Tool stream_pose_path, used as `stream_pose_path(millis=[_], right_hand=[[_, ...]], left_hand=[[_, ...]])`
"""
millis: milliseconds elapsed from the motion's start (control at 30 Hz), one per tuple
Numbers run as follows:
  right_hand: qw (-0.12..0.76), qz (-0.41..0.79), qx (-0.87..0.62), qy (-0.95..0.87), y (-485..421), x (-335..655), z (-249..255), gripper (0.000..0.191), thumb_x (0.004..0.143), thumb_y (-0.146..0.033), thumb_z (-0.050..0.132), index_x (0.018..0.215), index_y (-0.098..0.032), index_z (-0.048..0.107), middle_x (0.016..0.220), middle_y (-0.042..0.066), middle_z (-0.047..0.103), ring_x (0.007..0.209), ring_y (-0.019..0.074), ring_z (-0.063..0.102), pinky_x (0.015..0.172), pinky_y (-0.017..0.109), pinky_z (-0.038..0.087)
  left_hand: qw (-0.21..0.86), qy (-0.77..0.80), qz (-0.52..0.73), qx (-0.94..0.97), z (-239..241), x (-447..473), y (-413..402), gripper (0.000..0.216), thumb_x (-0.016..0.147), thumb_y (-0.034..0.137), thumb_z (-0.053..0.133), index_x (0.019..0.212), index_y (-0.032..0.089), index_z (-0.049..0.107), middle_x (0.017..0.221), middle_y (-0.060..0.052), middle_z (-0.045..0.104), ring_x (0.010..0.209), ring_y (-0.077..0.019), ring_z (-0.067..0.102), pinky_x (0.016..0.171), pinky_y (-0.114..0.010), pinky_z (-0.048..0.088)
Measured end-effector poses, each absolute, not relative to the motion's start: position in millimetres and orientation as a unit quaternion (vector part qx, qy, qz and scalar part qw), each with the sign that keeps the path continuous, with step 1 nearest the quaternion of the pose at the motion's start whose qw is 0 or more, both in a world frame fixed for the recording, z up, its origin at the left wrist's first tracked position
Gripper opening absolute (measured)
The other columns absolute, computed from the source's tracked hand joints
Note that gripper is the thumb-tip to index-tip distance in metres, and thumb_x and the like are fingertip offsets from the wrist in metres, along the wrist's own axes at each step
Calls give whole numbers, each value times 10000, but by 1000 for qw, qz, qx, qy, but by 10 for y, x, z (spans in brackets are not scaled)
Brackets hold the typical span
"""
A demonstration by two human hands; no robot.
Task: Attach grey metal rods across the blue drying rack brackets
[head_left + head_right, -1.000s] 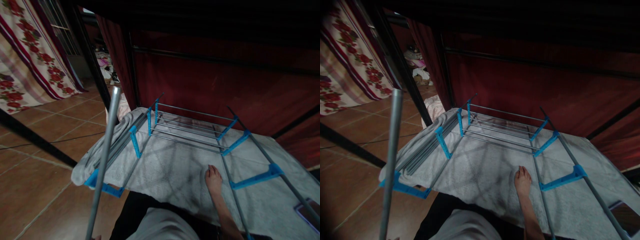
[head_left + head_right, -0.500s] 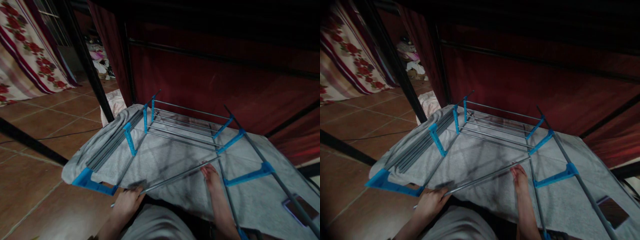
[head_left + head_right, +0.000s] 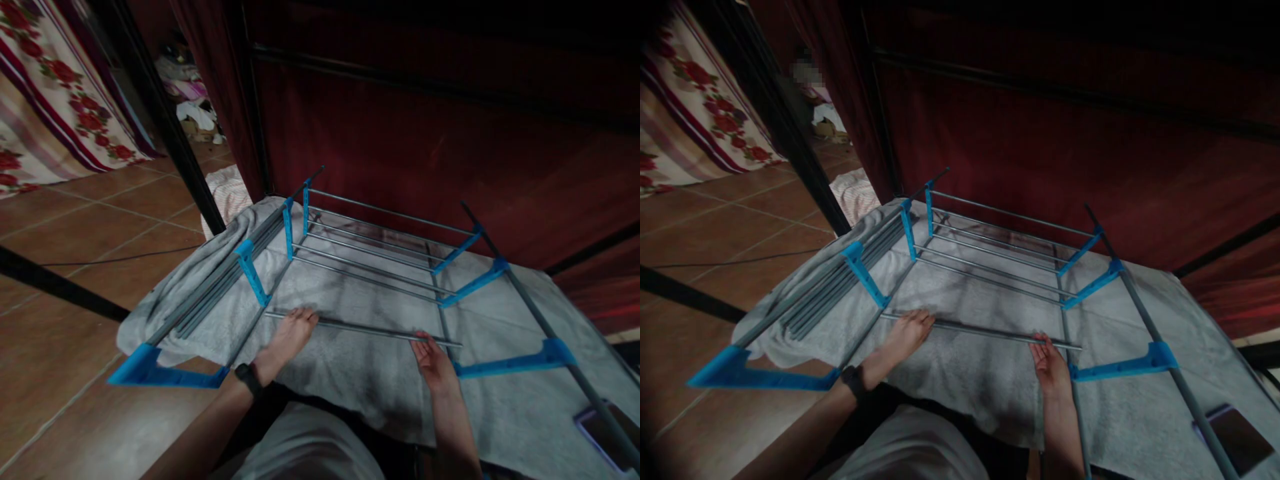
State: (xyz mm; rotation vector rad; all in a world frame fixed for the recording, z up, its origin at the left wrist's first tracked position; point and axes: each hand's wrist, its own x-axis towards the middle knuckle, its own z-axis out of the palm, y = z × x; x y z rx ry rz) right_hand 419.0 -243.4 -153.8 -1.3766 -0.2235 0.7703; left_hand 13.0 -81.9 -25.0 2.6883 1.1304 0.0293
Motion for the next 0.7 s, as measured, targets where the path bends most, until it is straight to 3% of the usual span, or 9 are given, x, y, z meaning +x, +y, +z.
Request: stream_pose_path(millis=[133,400,533,700], right_hand=[[711,340,-612,-64,-2466,4216,-1635,237,764,-433,818,918,-275,732,1001,78,810,1106,308,805,1109,563,653],[747,381,-543,49,-2458,4239,-1421,238,782,-216,783,1019,-230,789,1115,50,835,1075,186,802,1110,367,642],[756,368,-534,88,-2435,4301,-1358,124,862,-195,680,955,-214,761,1115,82,820,1087,196,801,1107,400,652],[741,348,-566,96,-2434,4267,-1333,119,921,-220,611,936,-230,728,1185,78,807,1235,183,758,1170,393,610]], left_hand=[[67,340,2,938,-384,422,-623,409,1043,2,397,1211,124,749,1283,-142,757,1241,-267,700,1159,-411,499],[-43,242,44,968,-604,649,-236,394,1004,-29,552,1267,230,689,1257,-60,743,1195,-214,695,1109,-380,510],[-35,217,46,974,-716,666,-98,337,1048,39,582,1313,221,683,1195,-74,739,1120,-224,697,1042,-365,504],[-19,213,70,974,-817,635,-66,393,1075,56,572,1424,214,660,1248,-93,742,1147,-229,691,1061,-370,493]])
